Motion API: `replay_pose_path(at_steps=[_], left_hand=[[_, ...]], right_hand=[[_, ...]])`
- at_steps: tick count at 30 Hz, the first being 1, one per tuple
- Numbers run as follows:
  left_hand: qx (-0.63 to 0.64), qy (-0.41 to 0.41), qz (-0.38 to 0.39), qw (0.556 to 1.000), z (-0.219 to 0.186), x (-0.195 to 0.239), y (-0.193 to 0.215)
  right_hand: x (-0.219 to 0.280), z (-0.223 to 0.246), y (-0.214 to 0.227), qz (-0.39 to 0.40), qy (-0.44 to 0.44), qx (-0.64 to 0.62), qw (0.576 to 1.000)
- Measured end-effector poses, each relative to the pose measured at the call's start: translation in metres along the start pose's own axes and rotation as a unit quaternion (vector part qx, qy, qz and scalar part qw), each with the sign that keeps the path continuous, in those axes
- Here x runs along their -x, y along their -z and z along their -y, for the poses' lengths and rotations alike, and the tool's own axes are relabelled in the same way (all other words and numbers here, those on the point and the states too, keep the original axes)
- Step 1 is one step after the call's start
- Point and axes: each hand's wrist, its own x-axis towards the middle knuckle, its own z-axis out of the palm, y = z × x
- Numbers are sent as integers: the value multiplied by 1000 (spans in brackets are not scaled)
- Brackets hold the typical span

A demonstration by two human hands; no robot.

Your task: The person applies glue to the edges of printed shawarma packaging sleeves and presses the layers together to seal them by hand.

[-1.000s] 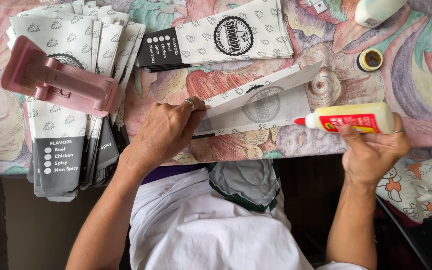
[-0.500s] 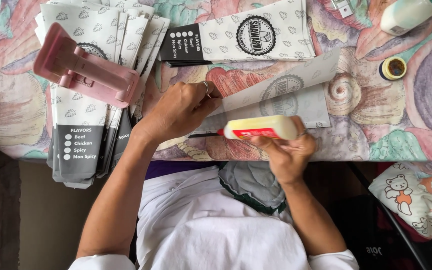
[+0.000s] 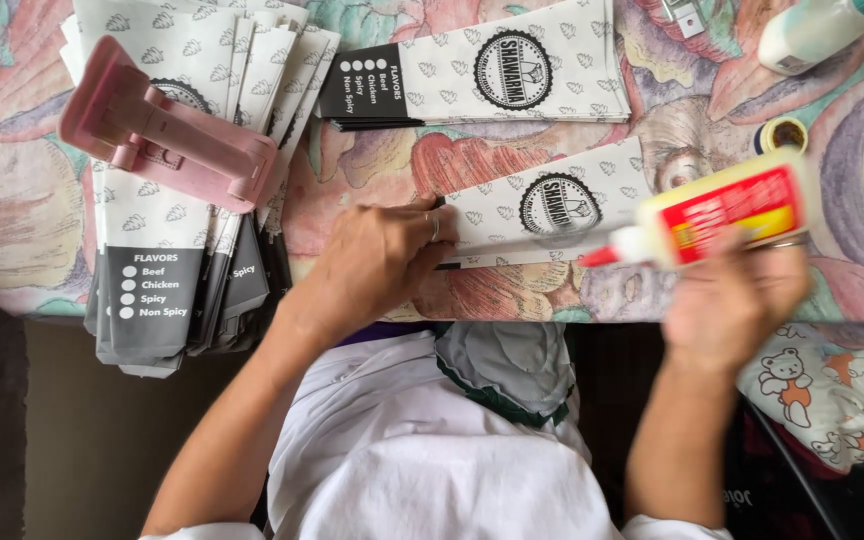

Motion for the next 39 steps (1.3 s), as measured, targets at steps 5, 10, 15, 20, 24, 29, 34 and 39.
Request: replay_pose_path(at_steps=[5,10,15,20,24,29,34,39], left_hand=[[-47,-64,-68,995,14,21,-39],[-47,-127,-95,986,14,27,-40],[-51,-159,-117,979,8,25,-37],[-78,-133,-123,980,19,31,-50],[-77,-135,-140,978,19,32,-52],[-68,-139,-165,974,16,33,-50],[-61,-139,-174,973,13,34,-49],[-58,-173,-161,970,6,36,-43]], right_hand=[[-51,-2,92,63,-59,245,966],[-50,23,80,157,206,626,735],[-23,47,-4,370,348,391,767],[-14,24,-10,354,343,392,777],[-12,23,-8,348,354,396,773],[-12,19,-4,350,379,389,763],[-14,19,-4,349,382,399,757],[-32,-3,9,385,330,405,761]])
